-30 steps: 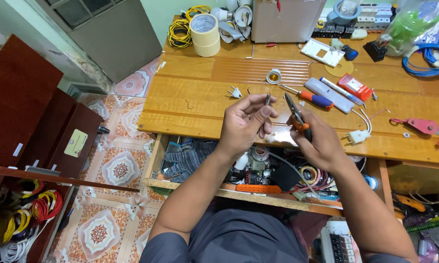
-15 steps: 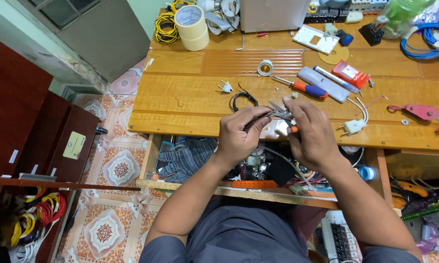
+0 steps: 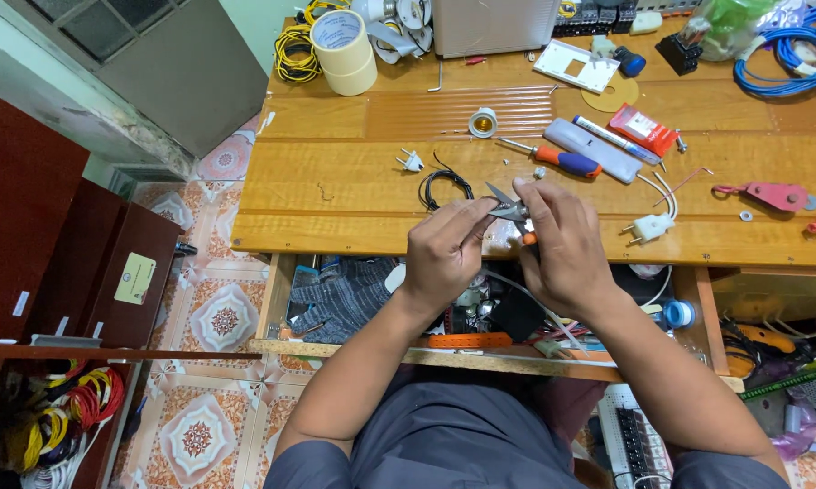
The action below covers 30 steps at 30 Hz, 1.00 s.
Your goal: Stripping insulation from electrical wires and twisting the ends to prepare for assembly on a workbench.
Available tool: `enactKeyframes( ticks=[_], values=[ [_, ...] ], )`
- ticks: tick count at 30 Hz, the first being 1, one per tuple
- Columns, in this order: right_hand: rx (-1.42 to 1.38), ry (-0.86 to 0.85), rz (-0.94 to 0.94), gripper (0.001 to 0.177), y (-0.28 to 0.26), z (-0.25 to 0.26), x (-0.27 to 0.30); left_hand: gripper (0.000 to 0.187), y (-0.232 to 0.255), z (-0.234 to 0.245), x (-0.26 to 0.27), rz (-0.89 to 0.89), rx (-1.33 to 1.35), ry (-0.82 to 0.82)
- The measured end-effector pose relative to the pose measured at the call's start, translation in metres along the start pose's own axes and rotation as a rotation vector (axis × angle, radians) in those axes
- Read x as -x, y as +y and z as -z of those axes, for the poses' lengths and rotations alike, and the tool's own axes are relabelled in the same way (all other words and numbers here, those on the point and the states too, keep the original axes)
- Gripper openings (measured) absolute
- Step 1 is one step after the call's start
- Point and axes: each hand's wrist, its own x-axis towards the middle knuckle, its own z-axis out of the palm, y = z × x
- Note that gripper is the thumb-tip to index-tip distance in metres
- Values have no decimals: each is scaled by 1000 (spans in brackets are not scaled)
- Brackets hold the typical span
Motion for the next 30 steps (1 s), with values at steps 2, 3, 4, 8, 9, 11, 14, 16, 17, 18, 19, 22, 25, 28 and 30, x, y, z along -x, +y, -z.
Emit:
enactKeyframes(
  ticks=[2, 3, 4, 8, 9, 11, 14, 16, 17, 18, 19, 22, 25, 28, 30],
  values=[
    [-23, -19, -10, 77, -3, 3, -1, 11, 2, 1, -1, -1, -9, -6],
    [-46, -37, -18, 76, -5, 4, -2, 10, 4, 2, -1, -3, -18, -12],
    [-46, -39, -20, 76, -4, 1, -2, 10, 3, 2, -1, 0, -17, -13],
    [-356, -85, -45, 64, -1, -5, -2, 7, 0, 6, -2, -42, -47, -43],
    [-434, -120, -51, 64, 0, -4, -3, 6, -1, 7, -2, -50, -45, -56],
    [-517, -162, -106, 68, 7, -8, 5, 6, -11, 3, 2, -80, -47, -24],
    [-736, -253, -197, 76, 8, -6, 5, 5, -17, 3, 2, -138, -29, 28],
    [-864, -296, -235, 79, 13, -10, 10, 4, -20, 2, -2, -171, -1, 49],
    [-1047, -328, -289, 76, 18, -17, 18, 5, -20, 3, -3, -199, 52, 58],
    [-1229, -357, -343, 73, 23, -23, 26, 6, -21, 3, -6, -227, 104, 68],
    [-1229, -360, -345, 73, 18, -20, 23, 6, -23, 2, -5, -224, 104, 69],
    [-1481, -406, -388, 84, 10, -16, 16, 6, -28, 2, -4, -267, 164, 89],
    [-1521, -425, -400, 82, 12, -16, 15, 8, -31, 5, -1, -280, 187, 92],
    [-1049, -336, -263, 62, 8, -9, 4, 7, -30, 6, -2, -298, 176, 78],
    [-753, -255, -223, 67, 1, -4, -2, 8, -28, 4, -3, -307, 101, 85]
  ],
)
